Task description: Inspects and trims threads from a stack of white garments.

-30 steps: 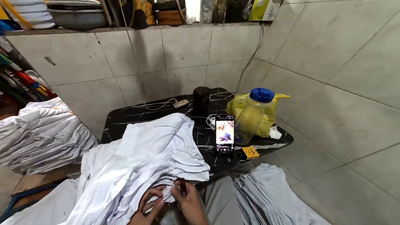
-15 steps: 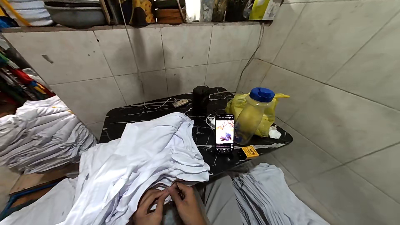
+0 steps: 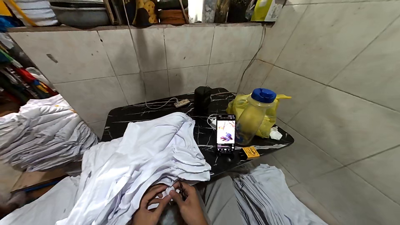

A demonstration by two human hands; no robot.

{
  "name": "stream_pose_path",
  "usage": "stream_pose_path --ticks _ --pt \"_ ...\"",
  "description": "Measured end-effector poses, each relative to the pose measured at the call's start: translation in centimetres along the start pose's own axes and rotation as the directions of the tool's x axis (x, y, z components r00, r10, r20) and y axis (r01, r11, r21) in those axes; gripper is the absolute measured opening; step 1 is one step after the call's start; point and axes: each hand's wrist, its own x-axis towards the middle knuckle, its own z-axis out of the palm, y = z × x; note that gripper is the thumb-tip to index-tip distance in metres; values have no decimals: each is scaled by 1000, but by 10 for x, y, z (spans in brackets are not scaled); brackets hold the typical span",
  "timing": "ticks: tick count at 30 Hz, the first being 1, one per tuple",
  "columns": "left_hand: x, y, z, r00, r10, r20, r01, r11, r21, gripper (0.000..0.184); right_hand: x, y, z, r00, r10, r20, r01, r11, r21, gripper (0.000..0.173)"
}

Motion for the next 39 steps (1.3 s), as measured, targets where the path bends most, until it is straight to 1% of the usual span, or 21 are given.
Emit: stream_pose_path --ticks 4,9,11,15,17,21,24,26,28,29,31,33,36,39 --pt "2 -5 4 997 70 -40 -72 997 -36 21 0 3 -3 1000 5 8 -5 1000 9 10" --pt "2 -6 12 988 112 -105 -114 993 -19 11 1 2 -5 1000 6 25 -4 998 -64 14" --pt "2 -4 14 984 105 -146 -100 994 40 6 1 -1 -4 999 12 40 -8 994 -112 15" --pt "3 -1 14 993 45 -112 -26 986 166 12 1 1 -5 999 0 47 6 992 -128 16" --pt "2 1 12 994 -33 -103 50 985 167 14 1 2 -4 999 -4 41 9 992 -125 17" --pt "3 6 6 991 -126 -52 131 985 115 14 0 4 -3 1000 -12 17 14 994 -105 16" --pt "3 5 1 993 -117 10 116 990 75 21 0 4 -2 1000 -1 6 2 996 -90 15" --pt "3 1 0 999 -43 20 42 998 54 20 0 3 -1 1000 -1 3 1 996 -92 15" --pt "2 -2 1 1000 8 -14 -8 999 35 15 0 2 -1 1000 0 2 1 995 -104 15" --pt "3 -2 4 999 13 -39 -12 999 33 13 0 1 -1 1000 2 4 -2 993 -115 15" --pt "3 1 9 996 -21 -89 26 998 58 9 -1 0 0 1000 12 8 -10 991 -137 16" --pt "4 4 12 990 -82 -113 94 990 107 11 -1 0 0 1000 17 17 -14 988 -152 17" --pt "5 7 14 984 -131 -120 149 977 153 14 -1 0 0 999 28 18 -25 987 -161 17" --pt "5 8 12 979 -170 -112 187 970 158 15 -1 1 1 1000 21 17 -18 987 -159 17"
